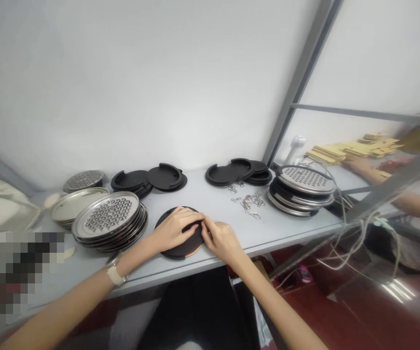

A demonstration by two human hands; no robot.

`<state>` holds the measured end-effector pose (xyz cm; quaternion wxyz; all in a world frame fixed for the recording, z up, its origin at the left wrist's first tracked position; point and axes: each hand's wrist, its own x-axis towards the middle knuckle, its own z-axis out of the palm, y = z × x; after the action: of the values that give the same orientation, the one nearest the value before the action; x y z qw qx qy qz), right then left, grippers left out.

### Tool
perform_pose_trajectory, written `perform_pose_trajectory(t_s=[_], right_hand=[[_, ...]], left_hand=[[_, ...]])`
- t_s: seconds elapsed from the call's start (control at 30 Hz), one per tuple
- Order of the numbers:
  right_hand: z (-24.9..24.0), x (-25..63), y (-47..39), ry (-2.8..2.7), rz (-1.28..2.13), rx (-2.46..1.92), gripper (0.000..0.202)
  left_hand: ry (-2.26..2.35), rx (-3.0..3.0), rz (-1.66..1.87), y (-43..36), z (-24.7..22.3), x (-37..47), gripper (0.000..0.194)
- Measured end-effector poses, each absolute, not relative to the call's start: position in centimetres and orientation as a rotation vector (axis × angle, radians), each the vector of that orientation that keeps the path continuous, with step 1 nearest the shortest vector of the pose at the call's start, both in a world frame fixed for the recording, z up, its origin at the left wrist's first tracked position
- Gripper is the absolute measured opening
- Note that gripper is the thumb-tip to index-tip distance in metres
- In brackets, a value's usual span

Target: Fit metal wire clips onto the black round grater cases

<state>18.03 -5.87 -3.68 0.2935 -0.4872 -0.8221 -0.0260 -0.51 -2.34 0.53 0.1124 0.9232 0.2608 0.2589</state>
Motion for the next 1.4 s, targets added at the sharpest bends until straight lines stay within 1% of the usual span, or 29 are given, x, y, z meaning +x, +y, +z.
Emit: perform_pose_trajectory(t_s=[0.4, 0.6, 0.9, 1.17, 1.3, 1.4], right_hand=[[-3.79, 18.16, -5.85, -2.196, -0.104, -1.288, 0.026], [-3.72, 18.11, -5.92, -2.19, -0.114, -1.277, 0.024], [-3.81, 17.94, -6.33, -2.185, -0.221, -1.224, 0.023], [-3.99, 17.85, -5.91, -2.083, -0.144, -1.429, 0.024], [-3.8, 17.9, -5.86, -2.115, -0.009, -1.455, 0.021], [-3.69, 17.94, -5.89, -2.12, 0.01, -1.445, 0.021]], left_hand=[[0.717, 2.686, 0.754, -2.22, 0.43, -0.57, 0.032], [0.728, 2.71, 0.742, -2.41, 0.53, -0.51, 0.032], [0.782, 2.741, 0.711, -2.52, 0.74, -0.5, 0.024], [0.876, 2.751, 0.728, -2.59, 0.68, -0.47, 0.024], [0.879, 2.753, 0.724, -2.58, 0.68, -0.49, 0.023], [0.883, 2.746, 0.723, -2.55, 0.62, -0.48, 0.022]])
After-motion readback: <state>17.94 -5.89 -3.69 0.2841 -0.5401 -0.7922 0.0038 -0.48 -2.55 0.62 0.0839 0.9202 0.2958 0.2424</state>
